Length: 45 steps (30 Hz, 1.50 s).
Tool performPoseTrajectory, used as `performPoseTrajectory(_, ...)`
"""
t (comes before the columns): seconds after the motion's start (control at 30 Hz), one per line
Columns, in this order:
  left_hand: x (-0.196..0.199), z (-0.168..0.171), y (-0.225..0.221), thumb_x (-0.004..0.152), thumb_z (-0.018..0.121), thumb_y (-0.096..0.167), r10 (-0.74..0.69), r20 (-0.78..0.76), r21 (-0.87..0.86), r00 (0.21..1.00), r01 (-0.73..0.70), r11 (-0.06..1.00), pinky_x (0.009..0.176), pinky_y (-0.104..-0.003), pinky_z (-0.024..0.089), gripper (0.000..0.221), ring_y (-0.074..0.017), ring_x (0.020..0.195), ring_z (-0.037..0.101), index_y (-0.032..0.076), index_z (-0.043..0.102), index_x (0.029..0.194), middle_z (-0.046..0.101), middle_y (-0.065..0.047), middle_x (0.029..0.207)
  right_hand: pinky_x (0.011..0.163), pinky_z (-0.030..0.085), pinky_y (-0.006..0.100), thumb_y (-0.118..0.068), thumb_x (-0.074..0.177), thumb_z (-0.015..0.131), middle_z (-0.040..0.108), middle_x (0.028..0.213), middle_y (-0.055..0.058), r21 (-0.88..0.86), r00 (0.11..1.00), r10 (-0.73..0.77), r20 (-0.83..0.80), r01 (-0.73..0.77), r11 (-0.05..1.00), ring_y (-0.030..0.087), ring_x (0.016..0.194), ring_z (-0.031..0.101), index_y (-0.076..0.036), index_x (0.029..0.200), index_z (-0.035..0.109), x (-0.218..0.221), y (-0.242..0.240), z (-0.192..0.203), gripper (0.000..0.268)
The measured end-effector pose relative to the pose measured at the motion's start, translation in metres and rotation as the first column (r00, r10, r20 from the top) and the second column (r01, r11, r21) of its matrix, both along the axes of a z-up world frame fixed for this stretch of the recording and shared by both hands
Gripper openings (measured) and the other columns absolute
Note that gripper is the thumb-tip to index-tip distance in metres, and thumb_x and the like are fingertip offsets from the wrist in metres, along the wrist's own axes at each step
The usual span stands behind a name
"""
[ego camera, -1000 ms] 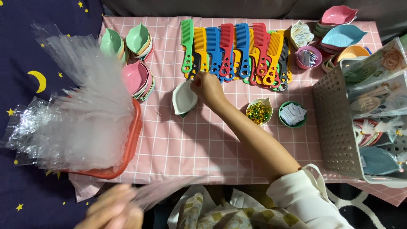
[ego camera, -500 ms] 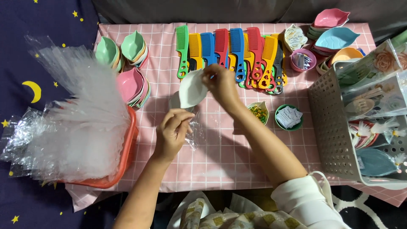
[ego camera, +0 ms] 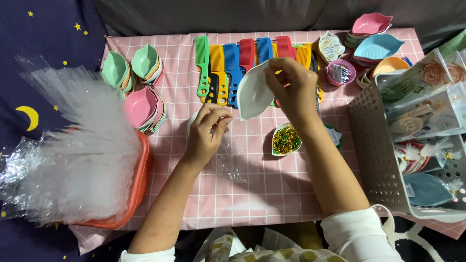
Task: The person places items into small plastic pouches by hand and seals them. The person then organizes the sealed pouches into a storage bin.
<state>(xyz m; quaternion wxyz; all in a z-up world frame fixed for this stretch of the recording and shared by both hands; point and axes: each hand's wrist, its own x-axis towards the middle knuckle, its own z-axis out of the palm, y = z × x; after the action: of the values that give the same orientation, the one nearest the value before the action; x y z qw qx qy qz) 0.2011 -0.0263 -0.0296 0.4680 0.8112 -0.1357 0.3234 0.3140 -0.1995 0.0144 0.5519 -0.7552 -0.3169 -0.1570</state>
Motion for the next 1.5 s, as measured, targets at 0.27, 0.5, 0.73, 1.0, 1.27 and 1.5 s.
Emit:
performPoseTrajectory(0.27, 0.027, -0.005, -0.011, 0.089, 0.055, 0.008, -0.069, -0.036, -0.063, 0.997, 0.067, 0.996, 0.048, -0.027, 0.053, 0.005, -0.0185, 0.059, 0.058, 0.008, 0.059, 0.088, 0.05, -0.007, 0.084, 0.051, 0.049, 0.03, 0.012, 0.083, 0.06, 0.058, 0.077, 0.018, 0.064, 0.994, -0.059, 0.092, 0.053, 0.997, 0.022, 0.054, 0.055, 0.006, 0.093, 0.061, 0.011, -0.016, -0.002, 0.012)
performPoseTrajectory(0.5, 0.039, -0.001, -0.022, 0.087, 0.058, 0.012, -0.084, -0.019, -0.105, 0.996, 0.082, 0.991, 0.054, -0.025, 0.05, 0.004, -0.0148, 0.068, 0.056, 0.012, 0.061, 0.086, 0.051, -0.004, 0.087, 0.05, 0.046, 0.029, 0.015, 0.082, 0.061, 0.056, 0.074, 0.018, 0.092, 0.963, -0.139, 0.232, 0.121, 0.988, 0.023, 0.052, 0.053, 0.006, 0.093, 0.061, 0.012, -0.019, 0.003, 0.013)
performPoseTrajectory(0.73, 0.043, 0.0, -0.027, 0.088, 0.057, 0.016, -0.035, -0.072, -0.199, 0.997, 0.02, 0.98, 0.061, -0.022, 0.05, 0.005, -0.0119, 0.072, 0.053, 0.013, 0.061, 0.088, 0.05, -0.002, 0.088, 0.046, 0.046, 0.029, 0.01, 0.077, 0.064, 0.056, 0.069, 0.014, 0.01, 0.959, -0.115, 0.26, 0.116, 0.993, 0.023, 0.051, 0.054, 0.003, 0.089, 0.061, 0.011, -0.011, -0.005, 0.014)
performPoseTrajectory(1.0, 0.044, -0.001, -0.03, 0.091, 0.054, 0.017, -0.094, -0.184, -0.352, 0.978, 0.023, 0.936, 0.086, -0.032, 0.046, 0.016, -0.021, 0.101, 0.053, 0.012, 0.056, 0.106, 0.051, -0.007, 0.103, 0.046, 0.048, 0.033, -0.005, 0.081, 0.06, 0.06, 0.075, 0.014, -0.234, 0.96, -0.038, -0.279, -0.029, 0.972, 0.024, 0.05, 0.059, -0.001, 0.096, 0.056, 0.002, -0.007, -0.006, 0.016)
performPoseTrajectory(1.27, 0.032, -0.021, -0.026, 0.084, 0.061, 0.013, -0.696, -0.369, -0.893, 0.616, -0.029, 0.448, 0.074, -0.022, 0.05, 0.017, -0.0066, 0.079, 0.063, 0.006, 0.059, 0.099, 0.066, -0.002, 0.089, 0.051, 0.051, 0.035, -0.005, 0.082, 0.062, 0.059, 0.081, 0.015, -0.301, 0.948, -0.034, -0.315, -0.066, 0.951, 0.027, 0.057, 0.062, -0.006, 0.107, 0.056, 0.012, -0.009, -0.015, 0.026)
performPoseTrajectory(1.5, 0.042, -0.058, -0.018, 0.084, 0.06, 0.012, -0.716, -0.332, -0.926, 0.614, -0.067, 0.372, 0.07, -0.031, 0.054, 0.017, -0.0158, 0.076, 0.066, 0.003, 0.059, 0.098, 0.066, -0.01, 0.085, 0.053, 0.052, 0.036, -0.002, 0.082, 0.057, 0.061, 0.079, 0.017, -0.361, 0.951, 0.02, -0.307, -0.136, 0.923, 0.029, 0.061, 0.063, -0.004, 0.101, 0.063, 0.003, -0.005, -0.001, 0.021)
